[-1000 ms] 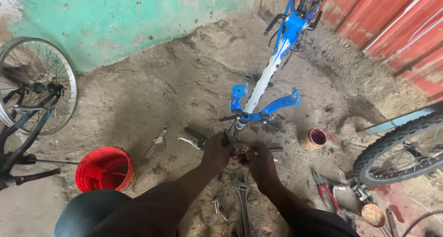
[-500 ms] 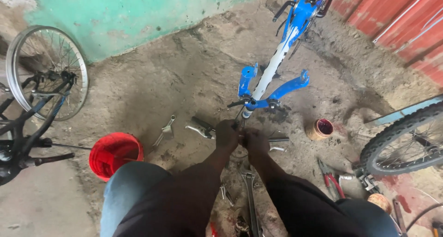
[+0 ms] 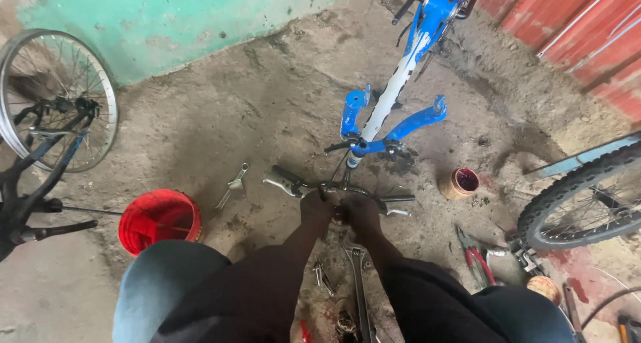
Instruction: Adjusting and assembling components on a bicycle fork, involving fine manipulation of small parts and tool use.
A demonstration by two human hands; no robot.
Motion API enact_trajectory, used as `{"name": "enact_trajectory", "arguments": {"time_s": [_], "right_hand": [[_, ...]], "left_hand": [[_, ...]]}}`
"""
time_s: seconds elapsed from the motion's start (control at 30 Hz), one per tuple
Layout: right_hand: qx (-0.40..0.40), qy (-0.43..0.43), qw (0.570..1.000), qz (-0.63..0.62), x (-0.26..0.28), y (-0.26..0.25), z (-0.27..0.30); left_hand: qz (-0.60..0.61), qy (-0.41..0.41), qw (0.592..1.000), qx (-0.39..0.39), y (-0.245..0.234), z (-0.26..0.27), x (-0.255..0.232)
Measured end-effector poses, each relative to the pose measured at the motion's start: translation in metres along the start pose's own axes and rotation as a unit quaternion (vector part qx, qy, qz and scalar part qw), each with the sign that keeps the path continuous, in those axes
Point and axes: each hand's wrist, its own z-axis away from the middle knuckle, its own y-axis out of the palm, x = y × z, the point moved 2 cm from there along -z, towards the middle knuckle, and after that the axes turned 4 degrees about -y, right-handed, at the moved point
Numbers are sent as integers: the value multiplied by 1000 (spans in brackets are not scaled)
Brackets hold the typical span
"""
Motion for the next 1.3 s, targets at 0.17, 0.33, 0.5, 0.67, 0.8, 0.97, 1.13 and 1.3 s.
{"name": "enact_trajectory", "arguments": {"time_s": [0.17,0.33,0.5,0.67,0.8,0.97,1.13,1.3], "right_hand": [[0,-18,999,50,-16,-17,-10],[-75,14,997,-4,-26,-17,-26],[-98,5,995,0,-26,-22,-35],[-106,-1,993,-49,-24,-24,-33],[-95,7,995,-34,-5,-16,-20],[-98,10,992,-84,-1,-10,-17],[-48,18,992,-112,-6,-12,-22],[-26,26,992,-123,-12,-17,-27]], "left_hand": [[57,-35,996,61,24,-18,28],[8,0,995,103,34,-19,13],[108,-49,982,145,27,9,-19],[167,-54,974,143,18,20,-30],[106,-11,991,82,41,-23,16],[118,-45,992,24,14,-3,-18],[141,-9,990,22,10,2,-22],[96,3,995,3,12,-5,-17]]}}
